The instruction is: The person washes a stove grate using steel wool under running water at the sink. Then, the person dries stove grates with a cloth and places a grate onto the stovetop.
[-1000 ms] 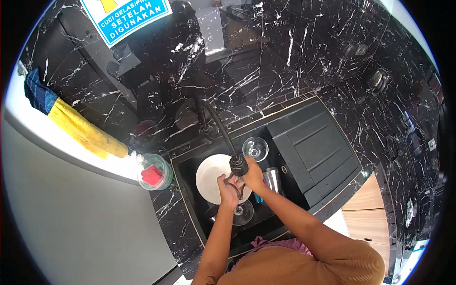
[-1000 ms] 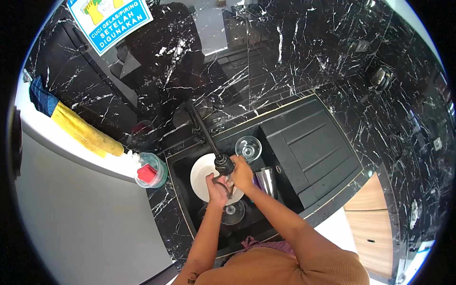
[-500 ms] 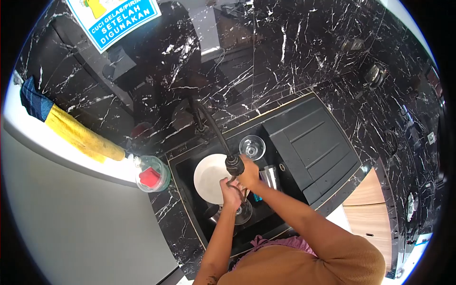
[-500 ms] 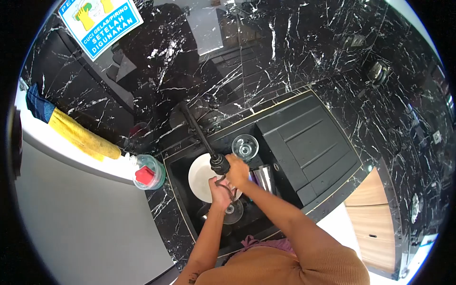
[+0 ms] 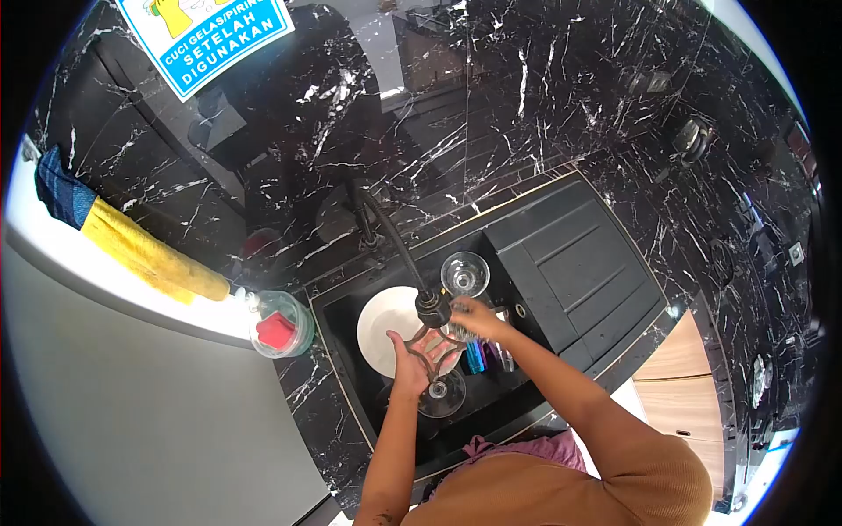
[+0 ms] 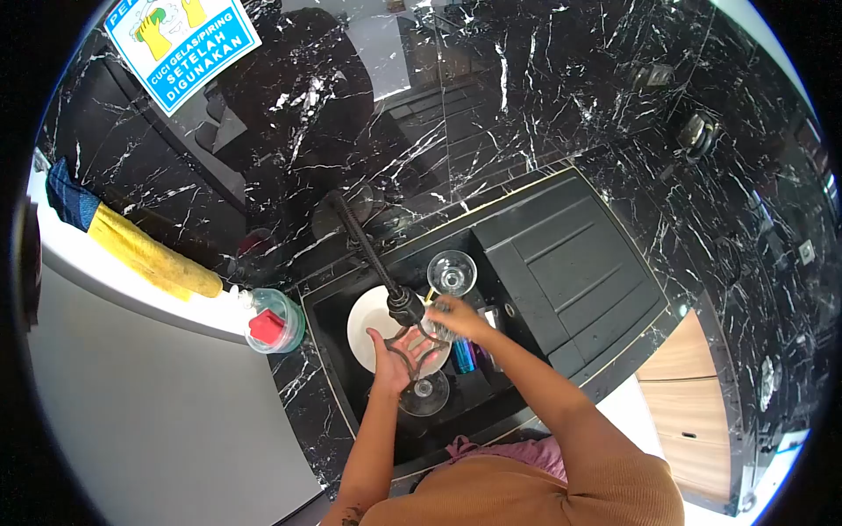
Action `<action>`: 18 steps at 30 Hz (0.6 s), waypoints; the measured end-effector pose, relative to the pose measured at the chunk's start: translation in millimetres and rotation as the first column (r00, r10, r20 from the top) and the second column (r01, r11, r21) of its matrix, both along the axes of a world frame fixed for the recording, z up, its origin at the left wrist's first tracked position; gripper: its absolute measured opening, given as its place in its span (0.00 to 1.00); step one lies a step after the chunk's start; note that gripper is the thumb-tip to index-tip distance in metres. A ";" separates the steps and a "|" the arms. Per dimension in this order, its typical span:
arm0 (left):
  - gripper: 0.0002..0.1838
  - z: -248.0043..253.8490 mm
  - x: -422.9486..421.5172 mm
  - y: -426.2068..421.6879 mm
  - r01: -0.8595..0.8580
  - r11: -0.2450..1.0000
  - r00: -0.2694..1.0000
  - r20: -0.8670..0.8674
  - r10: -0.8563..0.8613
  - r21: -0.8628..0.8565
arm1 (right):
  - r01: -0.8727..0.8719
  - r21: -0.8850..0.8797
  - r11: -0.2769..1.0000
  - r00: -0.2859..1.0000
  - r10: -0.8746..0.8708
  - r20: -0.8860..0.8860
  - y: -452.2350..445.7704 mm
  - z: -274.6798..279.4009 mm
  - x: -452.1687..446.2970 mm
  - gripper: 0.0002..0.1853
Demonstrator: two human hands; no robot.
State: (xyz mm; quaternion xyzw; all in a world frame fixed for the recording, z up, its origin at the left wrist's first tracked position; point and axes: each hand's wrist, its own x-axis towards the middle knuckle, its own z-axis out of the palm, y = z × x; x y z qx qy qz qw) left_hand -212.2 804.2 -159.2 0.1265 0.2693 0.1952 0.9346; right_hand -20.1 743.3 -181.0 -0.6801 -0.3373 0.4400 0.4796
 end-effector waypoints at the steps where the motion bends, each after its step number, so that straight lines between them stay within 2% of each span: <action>1: 0.38 -2.0 2.9 1.7 0.061 0.993 0.994 -0.094 -0.051 0.105 | -0.040 -0.107 0.993 0.999 0.038 -0.024 -7.5 18.1 -7.8 0.26; 3: 0.30 -5.9 6.7 4.9 0.202 0.934 0.949 -0.296 -0.113 0.293 | -0.160 0.087 0.983 0.977 0.171 -0.126 -11.3 7.8 -5.7 0.21; 4: 0.20 -4.5 7.1 6.6 0.141 0.965 0.957 -0.280 -0.075 0.223 | -0.136 0.089 0.987 0.975 0.149 -0.162 -12.6 12.1 -5.5 0.20; 7: 0.18 3.1 8.2 13.6 0.191 0.928 0.956 -0.277 -0.101 0.319 | -0.075 0.069 0.995 0.961 0.091 -0.261 -13.2 22.8 -3.8 0.17; 9: 0.18 10.7 11.2 18.1 0.220 0.920 0.945 -0.303 -0.119 0.325 | -0.056 0.022 0.998 0.950 0.060 -0.306 -12.7 24.0 -1.7 0.16; 12: 0.18 15.5 13.8 23.5 0.234 0.912 0.950 -0.281 -0.140 0.336 | -0.042 0.154 0.987 0.956 0.084 -0.281 -13.2 28.6 -2.3 0.15; 15: 0.18 18.5 15.6 27.1 0.254 0.908 0.943 -0.293 -0.156 0.332 | -0.103 0.157 0.982 0.957 0.141 -0.253 -15.0 33.7 -1.0 0.15; 18: 0.18 18.5 19.6 29.3 0.253 0.907 0.940 -0.307 -0.149 0.335 | -0.265 0.172 0.949 0.960 0.277 -0.045 -15.7 25.1 11.5 0.15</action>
